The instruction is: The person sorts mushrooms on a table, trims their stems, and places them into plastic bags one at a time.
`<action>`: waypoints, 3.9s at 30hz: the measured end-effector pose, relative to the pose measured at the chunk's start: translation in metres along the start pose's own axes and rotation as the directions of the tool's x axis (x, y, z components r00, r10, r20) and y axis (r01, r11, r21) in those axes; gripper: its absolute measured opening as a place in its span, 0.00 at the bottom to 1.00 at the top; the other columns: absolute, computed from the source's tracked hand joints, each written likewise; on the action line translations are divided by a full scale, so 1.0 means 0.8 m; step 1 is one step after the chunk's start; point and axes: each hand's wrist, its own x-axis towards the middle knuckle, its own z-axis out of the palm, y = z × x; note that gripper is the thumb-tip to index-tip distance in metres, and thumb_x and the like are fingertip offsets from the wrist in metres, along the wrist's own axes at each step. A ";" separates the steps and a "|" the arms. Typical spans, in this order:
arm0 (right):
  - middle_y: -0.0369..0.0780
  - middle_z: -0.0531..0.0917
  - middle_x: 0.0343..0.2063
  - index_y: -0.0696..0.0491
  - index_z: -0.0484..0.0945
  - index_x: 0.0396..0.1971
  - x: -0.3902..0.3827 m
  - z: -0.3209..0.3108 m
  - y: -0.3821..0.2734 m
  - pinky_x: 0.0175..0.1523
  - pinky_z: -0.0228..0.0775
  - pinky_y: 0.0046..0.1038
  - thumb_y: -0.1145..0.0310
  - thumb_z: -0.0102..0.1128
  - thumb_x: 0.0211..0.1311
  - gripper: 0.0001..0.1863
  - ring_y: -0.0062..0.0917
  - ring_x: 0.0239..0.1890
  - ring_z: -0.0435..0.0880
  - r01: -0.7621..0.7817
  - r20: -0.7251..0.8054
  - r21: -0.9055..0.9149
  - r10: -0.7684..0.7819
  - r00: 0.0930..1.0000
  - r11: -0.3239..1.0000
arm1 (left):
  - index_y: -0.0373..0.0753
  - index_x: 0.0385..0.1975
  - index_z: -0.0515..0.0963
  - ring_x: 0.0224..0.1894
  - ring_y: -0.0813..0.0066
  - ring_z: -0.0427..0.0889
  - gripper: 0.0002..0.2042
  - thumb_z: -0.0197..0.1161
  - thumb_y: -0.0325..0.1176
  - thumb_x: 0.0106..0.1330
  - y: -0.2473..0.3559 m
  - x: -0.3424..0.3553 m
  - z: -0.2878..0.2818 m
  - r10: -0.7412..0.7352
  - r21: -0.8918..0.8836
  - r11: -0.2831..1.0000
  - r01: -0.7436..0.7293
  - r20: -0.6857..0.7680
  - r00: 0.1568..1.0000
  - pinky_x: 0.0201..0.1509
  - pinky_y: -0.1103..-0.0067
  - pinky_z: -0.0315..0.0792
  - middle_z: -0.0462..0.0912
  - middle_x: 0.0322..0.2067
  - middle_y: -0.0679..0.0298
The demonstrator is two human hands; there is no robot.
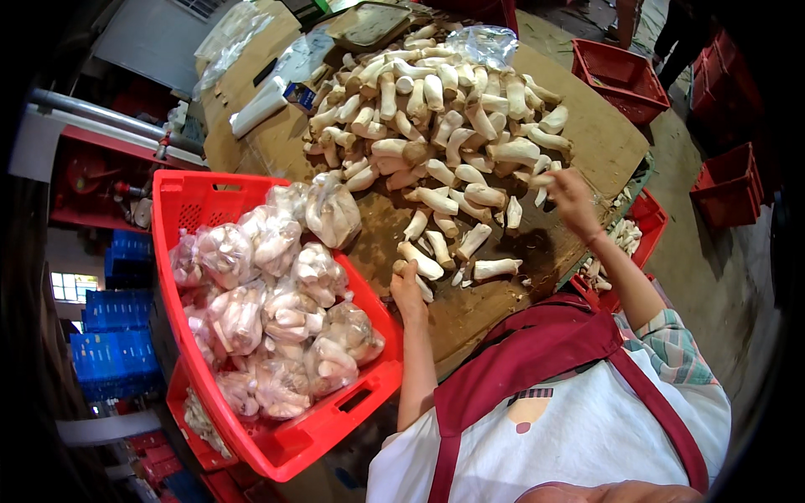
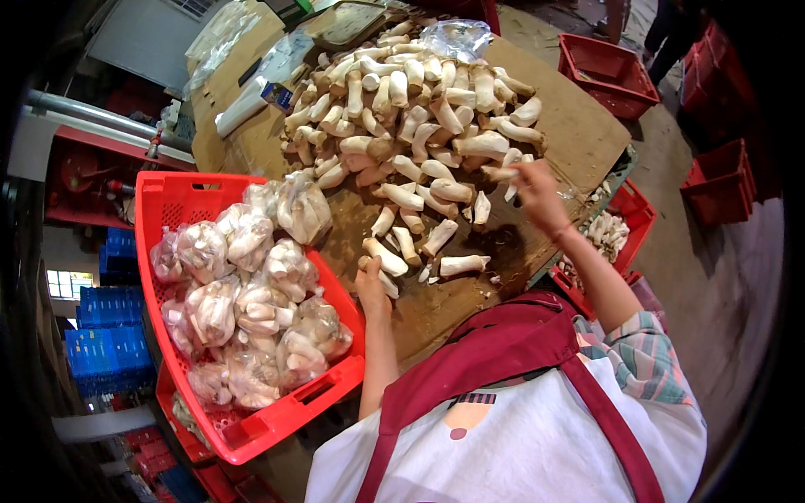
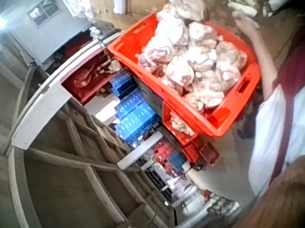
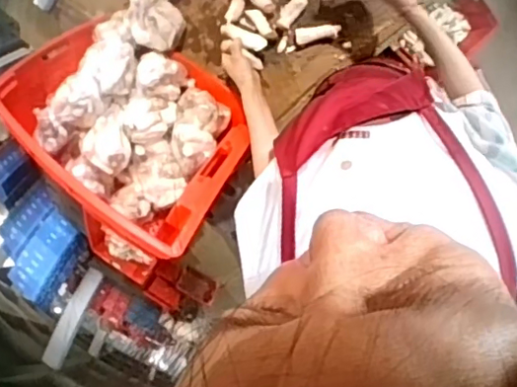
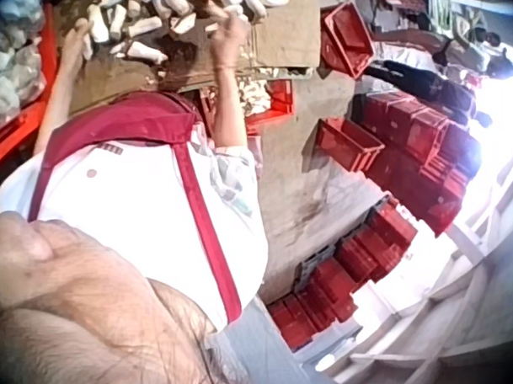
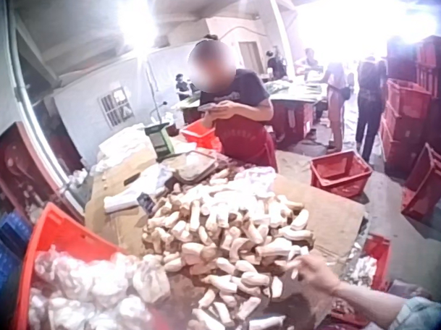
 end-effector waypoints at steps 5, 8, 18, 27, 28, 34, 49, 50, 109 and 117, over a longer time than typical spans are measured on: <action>0.35 0.82 0.37 0.56 0.76 0.51 -0.006 -0.153 0.142 0.46 0.68 0.20 0.64 0.52 0.69 0.16 0.16 0.39 0.77 -0.030 -0.507 0.220 0.141 0.850 0.975 | 0.35 0.35 0.74 0.33 0.80 0.73 0.08 0.62 0.31 0.61 0.009 -0.002 0.019 0.013 0.027 1.000 -0.014 0.010 1.000 0.38 0.82 0.68 0.76 0.32 0.68; 0.34 0.81 0.37 0.57 0.75 0.51 -0.049 -0.237 0.236 0.45 0.68 0.18 0.65 0.55 0.67 0.17 0.15 0.39 0.77 -0.174 -0.708 0.237 0.293 0.643 0.956 | 0.34 0.38 0.74 0.34 0.80 0.74 0.10 0.63 0.32 0.61 0.010 -0.008 0.039 0.054 0.129 0.990 -0.061 0.054 0.997 0.39 0.82 0.68 0.77 0.33 0.67; 0.47 0.64 0.61 0.52 0.65 0.61 -0.088 -0.158 0.244 0.67 0.50 0.37 0.56 0.61 0.59 0.32 0.40 0.64 0.60 -0.369 -0.692 -0.334 0.041 0.721 0.867 | 0.31 0.48 0.72 0.44 0.63 0.77 0.21 0.64 0.40 0.62 0.027 -0.012 0.140 0.179 0.465 0.811 -0.356 0.383 0.906 0.50 0.72 0.70 0.79 0.43 0.51; 0.47 0.60 0.63 0.52 0.65 0.61 -0.102 0.003 0.037 0.69 0.50 0.36 0.69 0.62 0.55 0.31 0.42 0.66 0.56 0.041 -0.090 -0.175 -0.058 0.994 0.984 | 0.37 0.49 0.74 0.51 0.57 0.70 0.17 0.61 0.36 0.61 0.015 0.063 0.055 0.472 0.887 0.114 -0.447 0.347 0.810 0.55 0.66 0.64 0.73 0.46 0.55; 0.46 0.61 0.63 0.52 0.65 0.61 -0.104 0.014 0.032 0.68 0.52 0.37 0.69 0.63 0.55 0.32 0.42 0.65 0.58 0.043 -0.063 -0.191 -0.056 0.996 0.981 | 0.36 0.48 0.74 0.49 0.56 0.71 0.17 0.62 0.37 0.61 0.011 0.067 0.046 0.413 0.890 0.105 -0.444 0.368 0.833 0.55 0.67 0.65 0.75 0.44 0.54; 0.45 0.67 0.59 0.52 0.71 0.55 -0.091 0.024 0.011 0.63 0.59 0.39 0.73 0.64 0.52 0.27 0.43 0.60 0.64 0.286 0.066 -0.175 -0.279 0.958 0.942 | 0.33 0.46 0.75 0.37 0.66 0.81 0.16 0.63 0.33 0.60 0.030 0.032 0.041 0.162 0.662 0.726 -0.188 0.101 0.982 0.41 0.73 0.73 0.81 0.35 0.56; 0.36 0.79 0.40 0.55 0.72 0.50 -0.072 0.052 -0.045 0.42 0.70 0.26 0.63 0.62 0.60 0.21 0.22 0.39 0.80 -0.250 0.664 0.263 0.013 0.748 0.932 | 0.34 0.27 0.80 0.32 0.49 0.82 0.22 0.56 0.51 0.64 0.045 -0.045 -0.013 0.203 1.000 0.030 -0.009 0.003 0.979 0.38 0.59 0.74 0.83 0.27 0.48; 0.33 0.78 0.40 0.56 0.72 0.49 -0.077 0.058 -0.040 0.42 0.68 0.22 0.62 0.57 0.65 0.17 0.15 0.37 0.78 -0.431 0.689 0.359 0.077 0.721 0.828 | 0.34 0.26 0.80 0.32 0.48 0.82 0.22 0.57 0.52 0.63 0.035 -0.038 -0.025 0.184 0.998 -0.026 0.049 -0.043 0.982 0.38 0.59 0.74 0.82 0.27 0.48; 0.48 0.82 0.34 0.58 0.72 0.41 -0.044 0.044 -0.046 0.43 0.72 0.32 0.61 0.68 0.50 0.23 0.36 0.38 0.83 -0.239 0.240 0.057 0.219 0.946 0.969 | 0.32 0.36 0.75 0.35 0.44 0.80 0.19 0.59 0.44 0.57 0.001 0.005 0.071 0.187 0.876 0.401 -0.267 0.208 0.960 0.41 0.59 0.72 0.81 0.30 0.44; 0.52 0.80 0.31 0.54 0.69 0.40 -0.016 0.091 -0.026 0.39 0.71 0.41 0.65 0.66 0.47 0.21 0.48 0.37 0.80 -0.080 0.219 -0.100 0.100 0.970 0.992 | 0.31 0.41 0.69 0.38 0.47 0.80 0.23 0.66 0.44 0.56 -0.004 -0.016 0.129 0.190 0.716 0.633 -0.296 0.227 0.955 0.44 0.63 0.71 0.80 0.34 0.47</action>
